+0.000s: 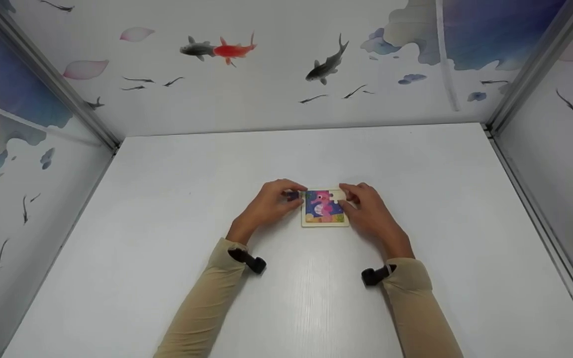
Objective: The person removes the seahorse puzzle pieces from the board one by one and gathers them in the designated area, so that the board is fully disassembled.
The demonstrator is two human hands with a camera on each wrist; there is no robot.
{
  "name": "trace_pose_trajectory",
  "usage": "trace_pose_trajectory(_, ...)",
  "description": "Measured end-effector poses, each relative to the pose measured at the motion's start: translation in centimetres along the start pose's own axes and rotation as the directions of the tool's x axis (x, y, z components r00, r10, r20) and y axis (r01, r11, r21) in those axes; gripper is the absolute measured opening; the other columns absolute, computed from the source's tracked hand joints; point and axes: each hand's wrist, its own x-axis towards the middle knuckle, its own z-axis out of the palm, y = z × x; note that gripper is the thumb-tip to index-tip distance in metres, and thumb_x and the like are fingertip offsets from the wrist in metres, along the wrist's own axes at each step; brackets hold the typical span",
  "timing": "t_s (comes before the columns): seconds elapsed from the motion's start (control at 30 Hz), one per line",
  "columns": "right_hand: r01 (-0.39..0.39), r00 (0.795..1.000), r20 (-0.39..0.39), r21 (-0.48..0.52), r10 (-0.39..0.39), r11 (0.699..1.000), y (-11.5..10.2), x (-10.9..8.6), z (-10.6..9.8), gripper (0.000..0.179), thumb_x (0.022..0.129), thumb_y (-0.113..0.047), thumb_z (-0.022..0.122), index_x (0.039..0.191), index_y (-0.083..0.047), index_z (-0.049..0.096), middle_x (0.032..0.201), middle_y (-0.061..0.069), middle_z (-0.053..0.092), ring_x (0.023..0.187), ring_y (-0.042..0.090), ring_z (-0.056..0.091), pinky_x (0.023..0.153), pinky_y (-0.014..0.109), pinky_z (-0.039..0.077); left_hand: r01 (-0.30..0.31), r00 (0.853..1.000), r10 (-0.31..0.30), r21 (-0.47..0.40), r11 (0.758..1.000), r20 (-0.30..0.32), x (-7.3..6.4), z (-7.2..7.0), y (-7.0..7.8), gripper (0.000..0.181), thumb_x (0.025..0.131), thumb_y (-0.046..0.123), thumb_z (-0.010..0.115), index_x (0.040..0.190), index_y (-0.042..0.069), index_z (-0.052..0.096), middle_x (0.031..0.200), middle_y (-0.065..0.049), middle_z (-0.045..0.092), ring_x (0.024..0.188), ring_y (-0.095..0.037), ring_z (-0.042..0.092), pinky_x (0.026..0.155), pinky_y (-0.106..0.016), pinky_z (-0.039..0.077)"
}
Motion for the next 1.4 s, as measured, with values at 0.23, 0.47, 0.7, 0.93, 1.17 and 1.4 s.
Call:
trace_pose_trajectory(0.23, 0.022, 1.000, -0.018, -0.006, -0.023, 1.000, 0.0, 0.0, -0.1, 0.053, 0.110, -0.027, 0.066, 0.160, -0.014, 0.054, 0.116, 0.010, 0.061, 0.109, 0.025, 0.054, 0.099, 0.037, 0.047, -0.071, 0.997, 0.071, 0.013, 0.997, 0.021, 1.5, 2.0, 1.9, 0.032, 0.105, 0.015, 0.072, 0.136, 0.008, 0.073, 0.135, -0.009, 0.064, 0.121, -0.019, 0.067, 0.104, -0.023, 0.054)
trace_pose_trajectory(0.47, 0.028, 0.999, -0.022, -0.002, -0.028, 1.000, 0.0, 0.0, -0.2, 0.053, 0.109, -0.027, 0.067, 0.159, -0.010, 0.055, 0.115, 0.010, 0.061, 0.107, 0.024, 0.053, 0.095, 0.030, 0.045, -0.032, 0.999, 0.031, 0.046, 0.998, 0.033, 2.3, 3.2, 2.9, 0.034, 0.107, 0.018, 0.069, 0.141, 0.012, 0.071, 0.130, -0.006, 0.064, 0.116, -0.014, 0.065, 0.100, -0.017, 0.053)
trace_pose_trajectory(0.7, 0.022, 0.999, -0.023, 0.006, -0.022, 1.000, 0.1, -0.1, -0.3, 0.052, 0.109, -0.026, 0.067, 0.158, -0.011, 0.056, 0.116, 0.010, 0.061, 0.106, 0.024, 0.053, 0.092, 0.025, 0.044, -0.044, 0.998, 0.039, 0.102, 0.994, 0.042, 2.5, 4.0, 3.0, 0.031, 0.109, 0.019, 0.066, 0.139, 0.013, 0.073, 0.120, -0.006, 0.064, 0.107, -0.013, 0.061, 0.090, -0.014, 0.049)
trace_pose_trajectory(0.93, 0.040, 0.999, -0.029, 0.013, -0.040, 0.999, 0.4, 0.1, -0.2, 0.051, 0.109, -0.024, 0.068, 0.157, -0.010, 0.057, 0.117, 0.011, 0.063, 0.104, 0.024, 0.053, 0.089, 0.019, 0.043, -0.030, 0.997, 0.019, 0.168, 0.985, 0.072, 2.5, 4.5, 3.3, 0.034, 0.112, 0.023, 0.062, 0.144, 0.015, 0.071, 0.125, -0.006, 0.062, 0.113, -0.014, 0.055, 0.095, -0.020, 0.051)
trace_pose_trajectory(1.17, 0.070, 0.996, -0.056, 0.019, -0.069, 0.997, 0.1, 0.0, -0.2, 0.050, 0.107, -0.021, 0.070, 0.154, -0.006, 0.059, 0.115, 0.012, 0.064, 0.103, 0.024, 0.053, 0.088, 0.020, 0.042, -0.011, 0.998, -0.001, 0.180, 0.984, 0.066, 2.5, 4.5, 3.6, 0.031, 0.111, 0.020, 0.063, 0.140, 0.014, 0.072, 0.130, -0.006, 0.060, 0.123, -0.019, 0.055, 0.104, -0.026, 0.050)
trace_pose_trajectory(1.4, 0.054, 0.998, -0.046, 0.020, -0.053, 0.998, -0.3, -0.1, -0.3, 0.050, 0.107, -0.020, 0.070, 0.154, -0.006, 0.059, 0.112, 0.011, 0.063, 0.102, 0.023, 0.052, 0.088, 0.025, 0.043, 0.031, 0.999, -0.037, 0.158, 0.987, 0.034, 2.7, 5.0, 3.9, 0.025, 0.111, 0.018, 0.062, 0.133, 0.014, 0.071, 0.144, -0.008, 0.054, 0.137, -0.024, 0.049, 0.115, -0.032, 0.047)
